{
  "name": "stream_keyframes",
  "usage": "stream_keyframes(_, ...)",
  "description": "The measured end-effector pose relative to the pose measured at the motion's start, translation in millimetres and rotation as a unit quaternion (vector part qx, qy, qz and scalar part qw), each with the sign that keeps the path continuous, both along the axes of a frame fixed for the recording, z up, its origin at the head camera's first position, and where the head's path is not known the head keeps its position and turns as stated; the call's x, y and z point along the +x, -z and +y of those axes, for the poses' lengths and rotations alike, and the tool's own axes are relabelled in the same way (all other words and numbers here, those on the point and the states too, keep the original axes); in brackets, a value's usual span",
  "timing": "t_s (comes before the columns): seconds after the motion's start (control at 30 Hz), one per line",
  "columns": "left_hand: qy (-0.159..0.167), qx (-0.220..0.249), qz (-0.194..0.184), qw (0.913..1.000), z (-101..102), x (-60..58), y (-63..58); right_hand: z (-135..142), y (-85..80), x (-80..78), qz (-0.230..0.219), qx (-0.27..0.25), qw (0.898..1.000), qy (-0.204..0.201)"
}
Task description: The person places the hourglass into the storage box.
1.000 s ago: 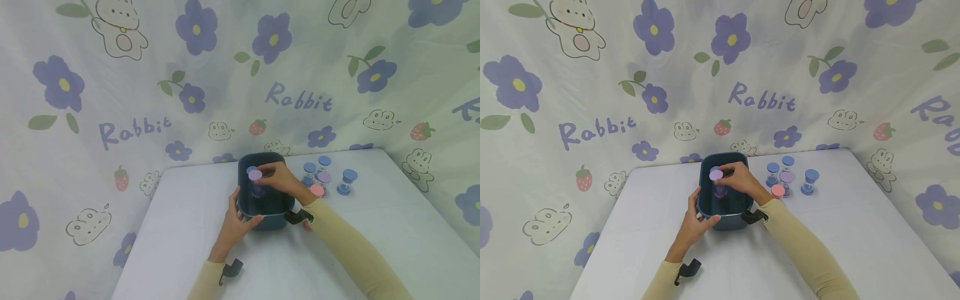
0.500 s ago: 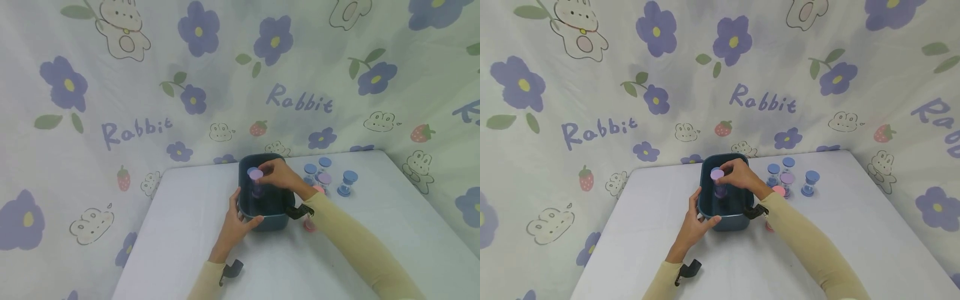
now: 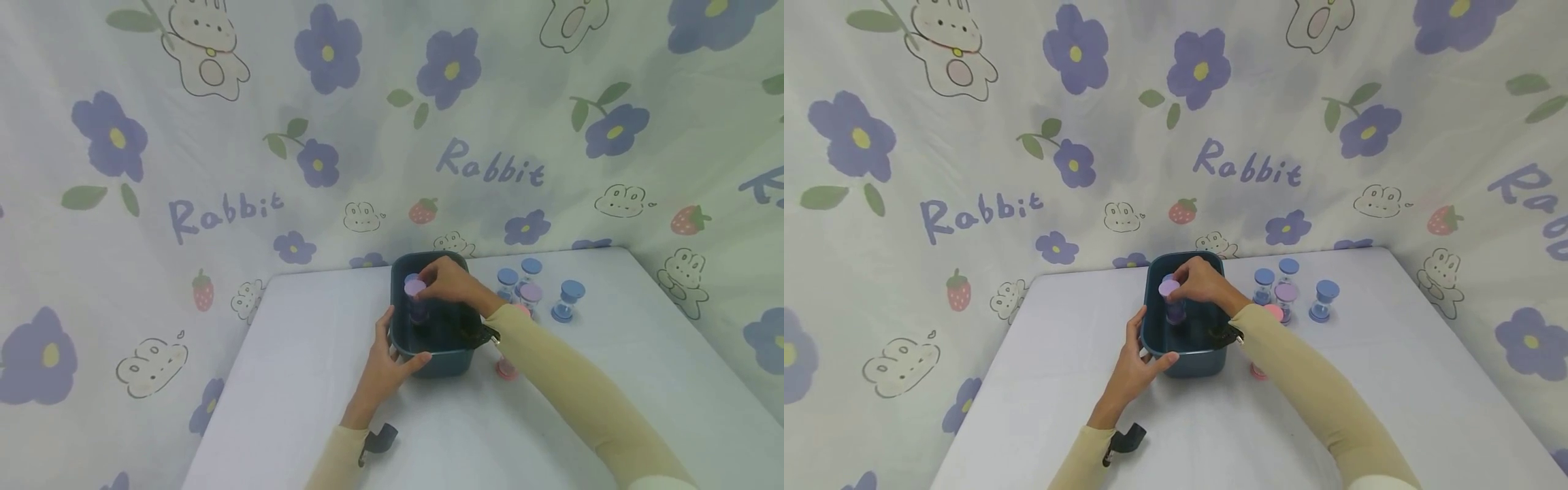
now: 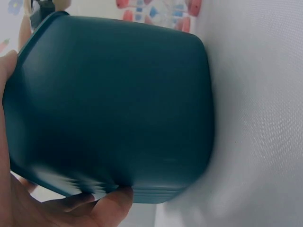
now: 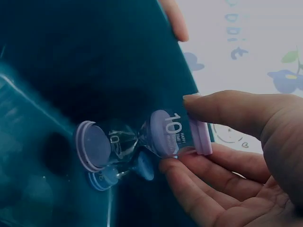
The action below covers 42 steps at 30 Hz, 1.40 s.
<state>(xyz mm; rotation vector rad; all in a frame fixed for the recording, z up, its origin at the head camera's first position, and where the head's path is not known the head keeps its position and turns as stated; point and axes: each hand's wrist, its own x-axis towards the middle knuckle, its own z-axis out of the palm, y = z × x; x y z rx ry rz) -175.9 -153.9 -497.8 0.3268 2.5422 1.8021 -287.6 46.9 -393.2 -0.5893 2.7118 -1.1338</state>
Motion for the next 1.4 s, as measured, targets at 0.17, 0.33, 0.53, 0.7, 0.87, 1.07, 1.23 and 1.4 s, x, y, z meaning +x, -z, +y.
stream_keyframes(0.17, 0.001, -0.002, 0.001, 1.0, 0, 1.1, 0.4, -2, 3.5, -3.1, -0.018, 0.025, 1.0, 0.004)
stream_keyframes(0.33, -0.005, -0.009, 0.0, 0.9999, 1, 2.1, 0.7, -5, 5.5, -4.3, -0.026, 0.039, 0.999, 0.01)
stream_keyframes(0.53, -0.006, -0.01, 0.001, 0.9999, 1, 2.8, 1.0, -7, 9.1, -4.9, -0.031, 0.047, 0.998, 0.015)
stream_keyframes(0.7, -0.006, -0.009, 0.0, 0.9999, 1, 3.5, 0.9, -9, 16.1, -8.3, -0.031, 0.053, 0.998, 0.007)
stream_keyframes(0.87, -0.003, -0.007, -0.004, 1.0, 1, 4.1, 0.9, -12, 21.4, -9.6, -0.03, 0.057, 0.998, 0.005)
stream_keyframes(1.07, -0.001, -0.009, -0.004, 1.0, 1, 3.6, 0.6, -13, 21.6, -8.1, -0.03, 0.057, 0.998, 0.011)
stream_keyframes(1.23, 0.002, -0.001, -0.004, 1.0, 0, 3.4, -1.7, -12, 19.9, -8.2, -0.019, 0.04, 0.999, 0.005)
stream_keyframes(1.4, 0.002, 0.0, -0.002, 1.0, -1, 2.7, -2.3, -13, 17.9, -8.3, -0.025, 0.049, 0.998, -0.001)
